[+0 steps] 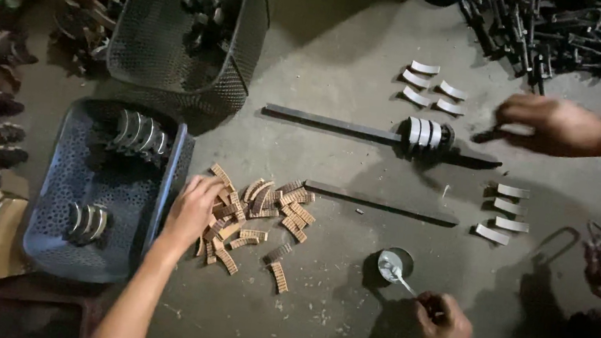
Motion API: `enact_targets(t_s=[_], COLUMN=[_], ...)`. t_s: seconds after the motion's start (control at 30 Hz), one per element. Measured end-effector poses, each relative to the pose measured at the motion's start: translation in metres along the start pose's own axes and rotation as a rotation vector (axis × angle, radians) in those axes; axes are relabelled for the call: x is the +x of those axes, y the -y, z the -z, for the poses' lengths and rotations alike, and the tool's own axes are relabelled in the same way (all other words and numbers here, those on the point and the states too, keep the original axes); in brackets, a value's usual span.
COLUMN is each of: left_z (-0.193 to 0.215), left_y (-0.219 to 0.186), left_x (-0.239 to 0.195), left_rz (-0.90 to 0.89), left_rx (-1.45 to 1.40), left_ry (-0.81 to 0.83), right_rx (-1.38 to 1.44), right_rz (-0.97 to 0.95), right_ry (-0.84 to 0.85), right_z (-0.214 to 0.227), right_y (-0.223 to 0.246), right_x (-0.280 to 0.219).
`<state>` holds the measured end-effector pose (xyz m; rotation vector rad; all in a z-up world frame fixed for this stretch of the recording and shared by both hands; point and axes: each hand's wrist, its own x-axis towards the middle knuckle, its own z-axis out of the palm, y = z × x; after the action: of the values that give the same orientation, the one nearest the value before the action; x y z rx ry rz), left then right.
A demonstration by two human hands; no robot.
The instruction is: Applying grease to metal bearing shells using a small applicator tool on the workshop floor
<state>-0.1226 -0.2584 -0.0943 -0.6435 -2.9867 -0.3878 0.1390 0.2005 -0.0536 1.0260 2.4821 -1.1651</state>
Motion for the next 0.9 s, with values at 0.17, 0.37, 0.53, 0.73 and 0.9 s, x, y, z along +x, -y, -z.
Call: enact_targets(t_s=[0.17, 0.37, 0.53, 0.73, 0.9], left_z=[-0.018, 0.032, 0.05, 0.026, -0.001], left_y=[0.015, -0.009, -0.048, -0.119, -0.189], left_x=[0.012, 0.013, -0.017, -0.041, -0.034], left_rz=[-0.213, -0.089, 0.201, 0.363, 0.232], left_rx=[0.239, 0.269, -0.559, -1.035, -0.882], left_ry=[0.306, 0.328, 0.017, 0.235, 0.251], right_rx=[0.111, 0.044, 0.039, 0.269, 0.748], right_rz=[0.253, 0.39, 0.443, 0.14, -0.126], right_ry=[-0.209, -0.271, -0.302, -0.12, 0.075], right_z=[-0.002, 0.004, 0.003, 0.0, 0.013], right_y=[-0.002, 0.001, 0.003, -0.002, 0.008], right_x=[-0.006, -0.012, -0.012, 0.0, -0.003])
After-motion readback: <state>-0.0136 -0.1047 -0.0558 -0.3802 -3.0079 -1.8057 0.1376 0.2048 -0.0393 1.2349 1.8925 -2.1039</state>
